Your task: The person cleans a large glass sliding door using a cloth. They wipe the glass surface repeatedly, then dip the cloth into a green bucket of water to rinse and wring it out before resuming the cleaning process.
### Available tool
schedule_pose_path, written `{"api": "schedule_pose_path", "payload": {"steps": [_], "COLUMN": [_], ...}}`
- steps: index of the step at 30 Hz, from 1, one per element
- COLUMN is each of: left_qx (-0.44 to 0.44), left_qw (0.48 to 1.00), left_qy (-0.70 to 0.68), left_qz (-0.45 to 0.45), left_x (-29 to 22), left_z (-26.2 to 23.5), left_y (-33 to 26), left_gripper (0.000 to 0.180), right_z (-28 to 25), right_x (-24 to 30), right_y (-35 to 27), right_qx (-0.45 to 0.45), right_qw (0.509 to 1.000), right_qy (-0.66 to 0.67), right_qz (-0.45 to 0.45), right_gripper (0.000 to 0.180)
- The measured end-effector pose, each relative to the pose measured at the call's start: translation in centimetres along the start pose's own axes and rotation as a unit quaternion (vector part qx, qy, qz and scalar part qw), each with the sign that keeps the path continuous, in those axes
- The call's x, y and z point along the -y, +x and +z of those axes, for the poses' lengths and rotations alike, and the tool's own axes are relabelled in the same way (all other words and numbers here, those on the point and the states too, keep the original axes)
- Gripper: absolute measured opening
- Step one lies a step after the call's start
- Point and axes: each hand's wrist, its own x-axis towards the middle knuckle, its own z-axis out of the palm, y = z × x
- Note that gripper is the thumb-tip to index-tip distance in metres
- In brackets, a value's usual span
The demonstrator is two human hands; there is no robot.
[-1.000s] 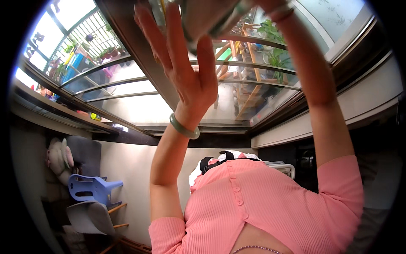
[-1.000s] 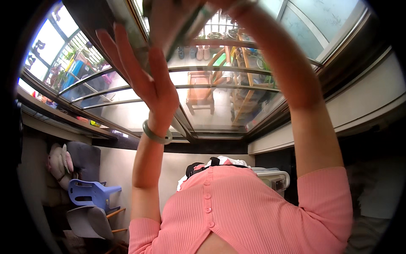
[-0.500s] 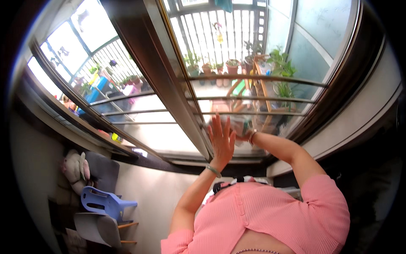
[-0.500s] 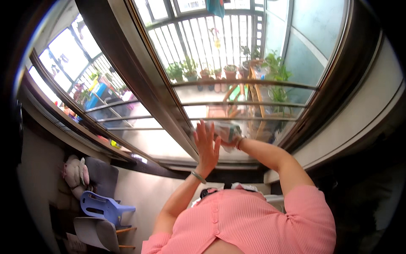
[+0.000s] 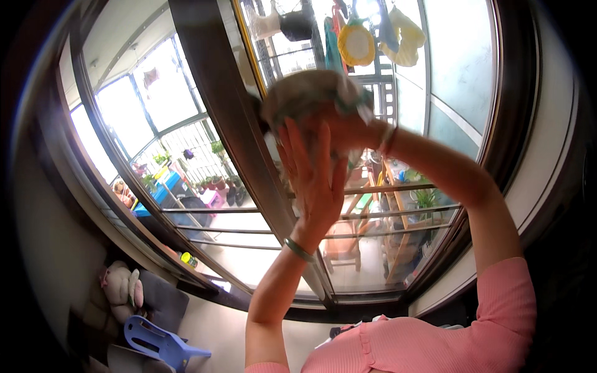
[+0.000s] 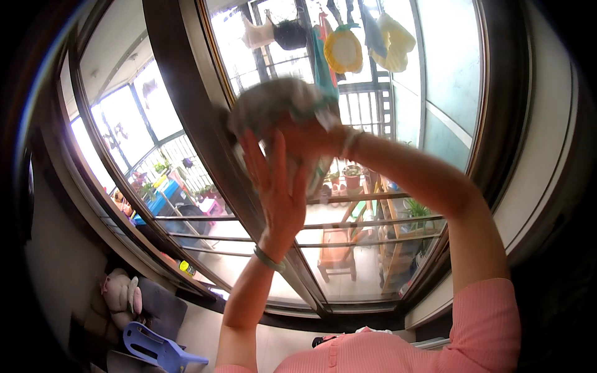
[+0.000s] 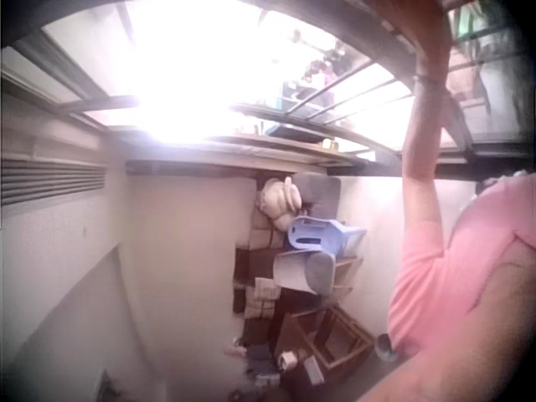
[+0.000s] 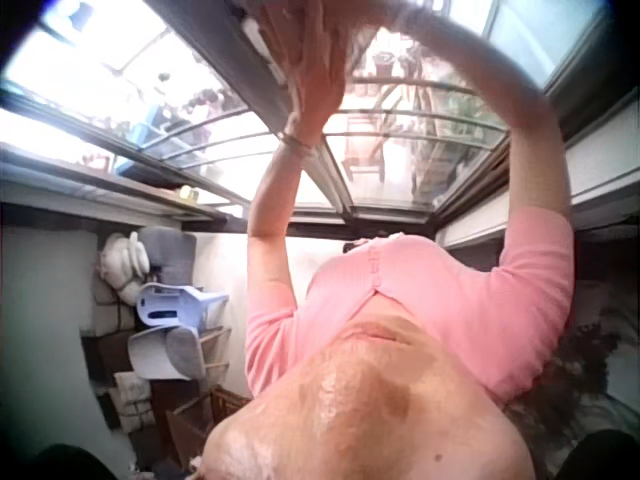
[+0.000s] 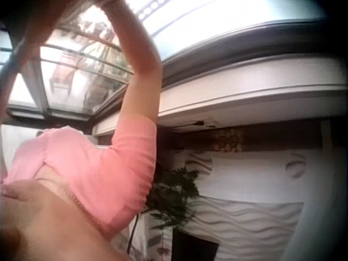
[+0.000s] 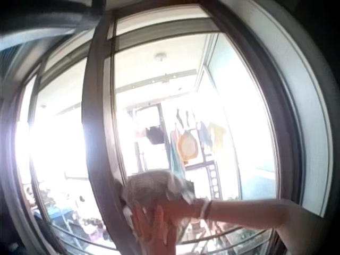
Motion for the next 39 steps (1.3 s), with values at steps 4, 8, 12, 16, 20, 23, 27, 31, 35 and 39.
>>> {"api": "schedule_pose_path", "payload": {"steps": [4,8,12,16,20,23,27,31,35,39], "left_qx": [-0.038,-0.064,-0.045,-0.053,0.023,0.106,0.196,0.061,-0.002,0.035], "left_qw": [0.998,0.995,0.997,0.997,0.997,0.993,0.979,0.993,0.990,0.981], "left_qy": [0.024,-0.010,0.007,-0.028,0.069,0.056,-0.053,0.064,-0.022,0.033], "left_qz": [0.032,0.074,0.069,0.057,0.012,-0.005,0.018,0.073,0.137,0.187], "left_x": [0.6,-1.1,-0.5,-1.1,1.5,0.3,-3.1,0.1,-0.3,-0.7], "left_z": [-1.1,1.3,-0.7,-0.6,-2.0,1.7,3.3,3.0,2.6,1.9], "left_y": [6.7,10.4,9.4,7.4,2.3,-1.7,-8.2,-6.0,2.9,5.3], "left_gripper": [0.059,0.059,0.058,0.055,0.058,0.066,0.078,0.080,0.075,0.068], "right_z": [-6.1,-16.9,-18.1,-13.4,-2.3,4.4,4.4,2.8,-5.0,-6.9], "right_x": [-5.1,-13.1,-10.0,-8.3,0.3,0.4,3.9,7.3,7.3,7.5], "right_y": [11.4,18.3,21.4,15.7,8.1,-4.6,-12.4,-6.6,-2.3,-2.2], "right_qx": [-0.064,-0.016,-0.178,-0.207,-0.014,-0.049,-0.003,-0.014,-0.089,-0.045], "right_qw": [0.984,0.863,0.888,0.860,0.945,0.982,0.909,0.917,0.957,0.926], "right_qy": [-0.154,-0.504,-0.422,-0.467,-0.278,-0.141,0.313,0.258,-0.013,-0.280], "right_qz": [-0.062,-0.026,0.048,-0.014,0.173,0.117,0.276,0.305,0.278,0.249], "right_gripper": [0.026,0.039,0.041,0.049,0.042,0.047,0.050,0.050,0.055,0.076]}}
